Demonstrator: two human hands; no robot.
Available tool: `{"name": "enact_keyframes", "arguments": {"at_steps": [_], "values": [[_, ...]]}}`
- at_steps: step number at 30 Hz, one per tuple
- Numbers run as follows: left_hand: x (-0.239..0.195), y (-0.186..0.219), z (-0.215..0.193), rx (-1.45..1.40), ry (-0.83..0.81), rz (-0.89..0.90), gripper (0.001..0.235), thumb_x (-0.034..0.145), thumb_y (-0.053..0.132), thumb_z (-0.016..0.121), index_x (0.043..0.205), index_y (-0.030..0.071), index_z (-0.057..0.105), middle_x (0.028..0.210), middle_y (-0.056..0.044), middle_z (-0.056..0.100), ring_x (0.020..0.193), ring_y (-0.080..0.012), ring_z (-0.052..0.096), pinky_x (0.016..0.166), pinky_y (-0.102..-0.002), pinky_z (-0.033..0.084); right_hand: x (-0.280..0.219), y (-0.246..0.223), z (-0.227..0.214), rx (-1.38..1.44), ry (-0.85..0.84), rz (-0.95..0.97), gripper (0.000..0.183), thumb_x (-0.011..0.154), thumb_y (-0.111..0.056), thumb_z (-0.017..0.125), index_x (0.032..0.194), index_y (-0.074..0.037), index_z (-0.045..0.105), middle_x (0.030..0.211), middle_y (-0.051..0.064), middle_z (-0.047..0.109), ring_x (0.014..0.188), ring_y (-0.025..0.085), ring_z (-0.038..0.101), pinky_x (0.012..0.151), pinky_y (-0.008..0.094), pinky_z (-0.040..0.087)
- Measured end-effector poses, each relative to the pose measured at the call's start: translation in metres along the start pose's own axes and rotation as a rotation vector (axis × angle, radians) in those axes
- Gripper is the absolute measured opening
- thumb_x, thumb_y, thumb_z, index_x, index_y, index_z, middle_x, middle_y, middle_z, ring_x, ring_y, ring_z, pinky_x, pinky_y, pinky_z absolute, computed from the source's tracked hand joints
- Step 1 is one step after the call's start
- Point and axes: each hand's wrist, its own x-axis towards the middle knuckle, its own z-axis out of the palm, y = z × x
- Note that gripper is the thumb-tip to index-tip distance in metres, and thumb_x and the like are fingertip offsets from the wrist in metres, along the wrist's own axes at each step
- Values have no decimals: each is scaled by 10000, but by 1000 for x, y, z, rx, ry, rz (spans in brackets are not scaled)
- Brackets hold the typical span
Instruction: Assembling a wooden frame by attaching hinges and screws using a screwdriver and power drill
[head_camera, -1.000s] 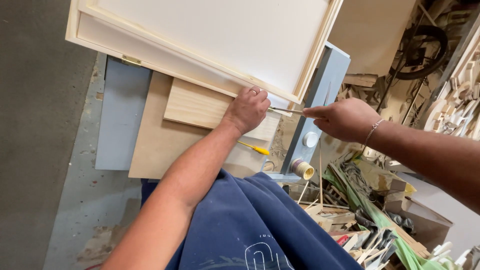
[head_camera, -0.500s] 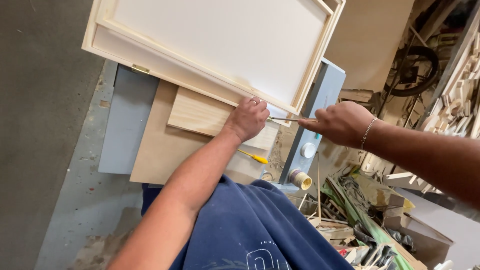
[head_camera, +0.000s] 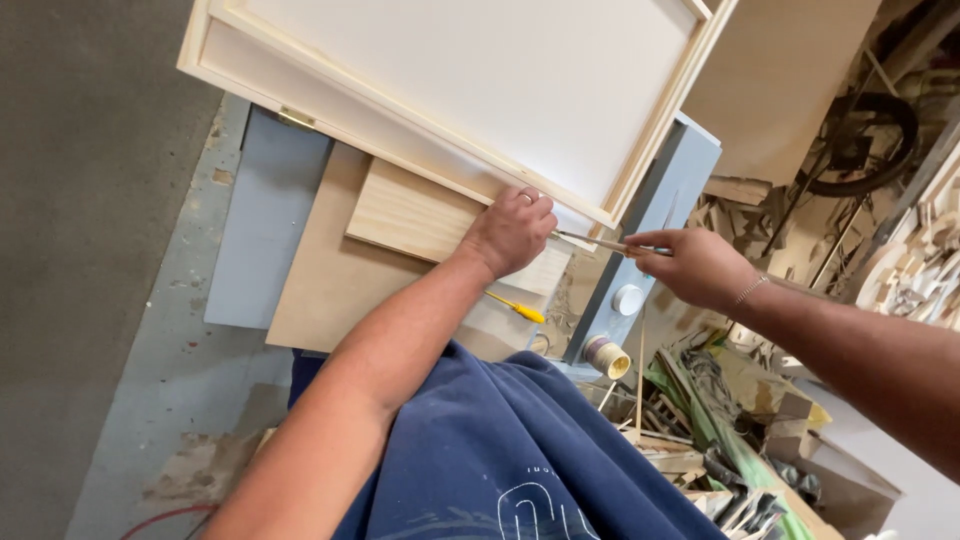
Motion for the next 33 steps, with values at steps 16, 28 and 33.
{"name": "enact_keyframes", "arguments": {"at_steps": [16, 28, 33], "values": [[1, -3, 10, 1, -230, 98, 105, 707, 209, 624, 808, 223, 650, 797, -21, 525, 766, -278, 608, 712, -406, 497, -73, 67, 201, 1060, 459, 147, 475, 936, -259, 678, 1411, -270, 677, 1081, 218, 756, 1090, 320, 700, 954, 465, 546], [6, 10, 17, 119, -465, 42, 151, 686, 201, 677, 837, 191, 671, 834, -40, 576, 828, -296, 653, 714, -430, 536, -69, 39, 332, 1522, 465, 104, 419, 904, -119, 760, 1319, -179, 747, 1090, 166, 785, 1013, 190, 714, 899, 387, 579], [8, 10, 1, 84, -441, 16, 236, 754, 259, 740, 979, 202, 698, 894, -19, 612, 912, -278, 655, 792, -400, 539, -49, 43, 331, 1621, 633, 11, 382, 956, -58, 710, 1336, -96, 715, 994, 132, 765, 846, 139, 614, 807, 362, 579]]}}
